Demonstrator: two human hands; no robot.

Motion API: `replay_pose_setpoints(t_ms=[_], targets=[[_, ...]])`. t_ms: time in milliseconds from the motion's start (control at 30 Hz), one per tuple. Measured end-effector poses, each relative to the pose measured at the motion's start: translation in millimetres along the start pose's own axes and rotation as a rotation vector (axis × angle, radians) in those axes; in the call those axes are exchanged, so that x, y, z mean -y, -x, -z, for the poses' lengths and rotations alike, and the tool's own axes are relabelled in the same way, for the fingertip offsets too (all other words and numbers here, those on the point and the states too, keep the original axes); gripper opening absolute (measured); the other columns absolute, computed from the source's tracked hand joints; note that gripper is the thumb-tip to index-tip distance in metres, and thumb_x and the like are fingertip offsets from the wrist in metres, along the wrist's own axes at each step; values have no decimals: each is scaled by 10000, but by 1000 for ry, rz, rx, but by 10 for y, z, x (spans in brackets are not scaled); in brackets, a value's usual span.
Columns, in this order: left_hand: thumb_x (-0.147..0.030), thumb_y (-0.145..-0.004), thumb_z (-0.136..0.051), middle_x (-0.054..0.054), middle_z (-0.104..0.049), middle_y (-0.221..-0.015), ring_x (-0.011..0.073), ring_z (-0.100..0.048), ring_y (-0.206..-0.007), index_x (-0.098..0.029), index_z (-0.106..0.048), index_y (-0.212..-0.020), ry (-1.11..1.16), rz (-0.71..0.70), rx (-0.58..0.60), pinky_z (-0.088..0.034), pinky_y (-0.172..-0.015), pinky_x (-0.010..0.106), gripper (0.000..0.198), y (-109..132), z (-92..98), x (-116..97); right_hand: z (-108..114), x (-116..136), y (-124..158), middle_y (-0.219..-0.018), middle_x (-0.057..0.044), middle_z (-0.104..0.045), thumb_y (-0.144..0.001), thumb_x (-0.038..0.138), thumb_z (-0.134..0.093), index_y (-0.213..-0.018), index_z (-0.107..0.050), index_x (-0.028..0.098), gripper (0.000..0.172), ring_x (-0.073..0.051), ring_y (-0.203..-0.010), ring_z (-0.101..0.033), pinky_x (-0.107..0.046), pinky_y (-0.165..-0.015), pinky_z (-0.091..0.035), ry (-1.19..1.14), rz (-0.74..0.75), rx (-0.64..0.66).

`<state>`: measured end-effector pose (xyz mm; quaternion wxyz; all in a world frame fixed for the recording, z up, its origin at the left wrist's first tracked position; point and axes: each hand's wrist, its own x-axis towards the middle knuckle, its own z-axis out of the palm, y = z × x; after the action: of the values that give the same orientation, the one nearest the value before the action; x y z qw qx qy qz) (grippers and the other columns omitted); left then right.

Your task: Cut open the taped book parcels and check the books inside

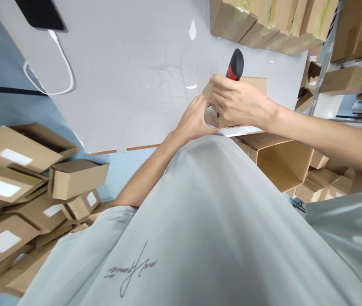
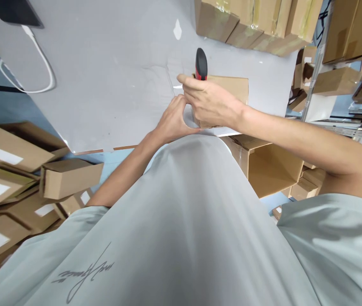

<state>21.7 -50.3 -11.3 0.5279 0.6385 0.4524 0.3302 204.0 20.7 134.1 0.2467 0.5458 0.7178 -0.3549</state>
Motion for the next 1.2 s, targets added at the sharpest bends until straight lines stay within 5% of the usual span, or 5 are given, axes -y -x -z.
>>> replay_pose_setpoints(t_ms=[200,500,767,933,1200], targets=[[-710,-777,-995,108,-682,-1326,415,-648,-1338,-295,-596,-1288,-74,-46,53,-559,-1139,592,769,67,-51,56,-311,-252,-45,-613,73,-667,-1102,317,-356,-672,-699,198,563,-151,-988,-809,-316,-700,-579,33,-8,-32],[-542,-789,-1000,114,-675,-1436,391,-640,-1361,-298,-588,-1363,-121,-78,72,-546,-1159,570,748,118,-10,48,-41,-148,92,-588,80,-610,-1020,317,-316,-577,-597,144,553,-171,-943,-819,-270,-609,-489,160,301,-105],[-597,-779,-1015,115,-678,-1429,396,-649,-1366,-297,-591,-1347,-115,-38,55,-568,-1137,581,770,130,-16,21,-42,0,63,-549,90,-563,-1010,305,-365,-562,-618,139,540,-137,-870,-819,-230,-605,-459,235,160,-68],[-759,-790,-972,95,-675,-1372,367,-650,-1329,-281,-565,-1305,-123,-24,29,-567,-1113,572,813,156,-70,85,27,273,112,-759,94,-662,-917,176,-419,-712,-718,109,369,-168,-1120,-800,-209,-673,-471,500,442,-143],[-705,-796,-988,100,-678,-1401,372,-636,-1339,-296,-570,-1316,-153,-31,-5,-551,-1114,576,782,245,-67,56,130,231,194,-1030,38,-780,-1037,208,-409,-973,-829,185,425,-289,-1411,-700,-417,-832,-612,405,504,-239]])
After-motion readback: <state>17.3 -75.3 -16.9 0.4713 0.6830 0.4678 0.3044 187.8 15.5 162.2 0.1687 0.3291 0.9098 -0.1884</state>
